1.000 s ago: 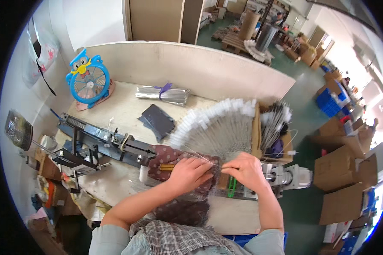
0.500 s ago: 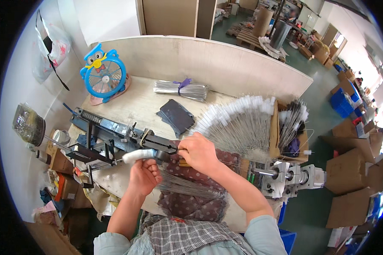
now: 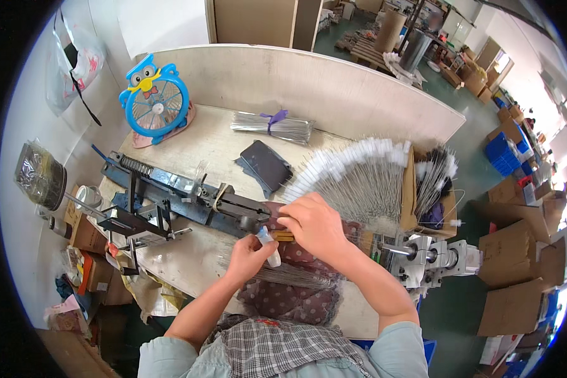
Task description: Assembling small industrial components onto wire filaments using a manual jig on a workbench.
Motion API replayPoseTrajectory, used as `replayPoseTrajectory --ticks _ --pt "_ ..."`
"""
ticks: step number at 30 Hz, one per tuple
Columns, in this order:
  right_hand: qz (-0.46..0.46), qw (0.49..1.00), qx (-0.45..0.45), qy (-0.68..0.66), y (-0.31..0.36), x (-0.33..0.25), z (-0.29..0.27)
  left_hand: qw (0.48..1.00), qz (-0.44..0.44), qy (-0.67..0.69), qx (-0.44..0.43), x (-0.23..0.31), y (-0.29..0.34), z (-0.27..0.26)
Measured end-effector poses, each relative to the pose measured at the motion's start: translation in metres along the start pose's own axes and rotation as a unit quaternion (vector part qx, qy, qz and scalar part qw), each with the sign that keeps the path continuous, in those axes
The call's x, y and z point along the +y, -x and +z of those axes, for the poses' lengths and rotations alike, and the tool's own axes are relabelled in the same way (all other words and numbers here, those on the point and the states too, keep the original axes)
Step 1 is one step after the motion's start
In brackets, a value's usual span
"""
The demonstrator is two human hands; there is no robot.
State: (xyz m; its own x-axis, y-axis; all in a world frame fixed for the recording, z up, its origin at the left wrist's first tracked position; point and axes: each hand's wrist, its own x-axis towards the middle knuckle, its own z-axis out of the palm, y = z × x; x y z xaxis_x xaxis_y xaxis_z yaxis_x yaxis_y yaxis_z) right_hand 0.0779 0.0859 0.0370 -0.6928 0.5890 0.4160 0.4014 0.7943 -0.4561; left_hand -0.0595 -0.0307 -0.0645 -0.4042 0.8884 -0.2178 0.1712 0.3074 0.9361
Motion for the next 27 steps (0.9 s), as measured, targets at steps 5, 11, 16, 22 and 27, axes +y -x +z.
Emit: replayPoseTrajectory --ticks 5,11,16,22,27 --pt "-0.048 0.997 0.056 0.01 0.048 0.003 -0.015 0.937 -0.026 0.348 -0.02 0.01 0.008 0.024" --pt "-0.024 0.999 0.006 0.025 0.052 0.039 0.063 0.991 0.027 -0.132 -0.021 0.012 -0.004 -0.004" --pt "-0.035 0.997 -0.059 -0.029 0.055 0.033 0.039 0.996 -0.051 0.005 0.07 0.005 0.01 -0.035" --pt "-0.006 0.993 -0.101 -0.057 0.053 0.021 0.022 0.842 -0.183 0.46 0.213 -0.056 0.027 -0.138" --pt "-0.013 0.994 -0.104 -0.045 0.051 0.014 0.022 0.845 -0.161 0.466 0.208 -0.071 0.025 -0.151"
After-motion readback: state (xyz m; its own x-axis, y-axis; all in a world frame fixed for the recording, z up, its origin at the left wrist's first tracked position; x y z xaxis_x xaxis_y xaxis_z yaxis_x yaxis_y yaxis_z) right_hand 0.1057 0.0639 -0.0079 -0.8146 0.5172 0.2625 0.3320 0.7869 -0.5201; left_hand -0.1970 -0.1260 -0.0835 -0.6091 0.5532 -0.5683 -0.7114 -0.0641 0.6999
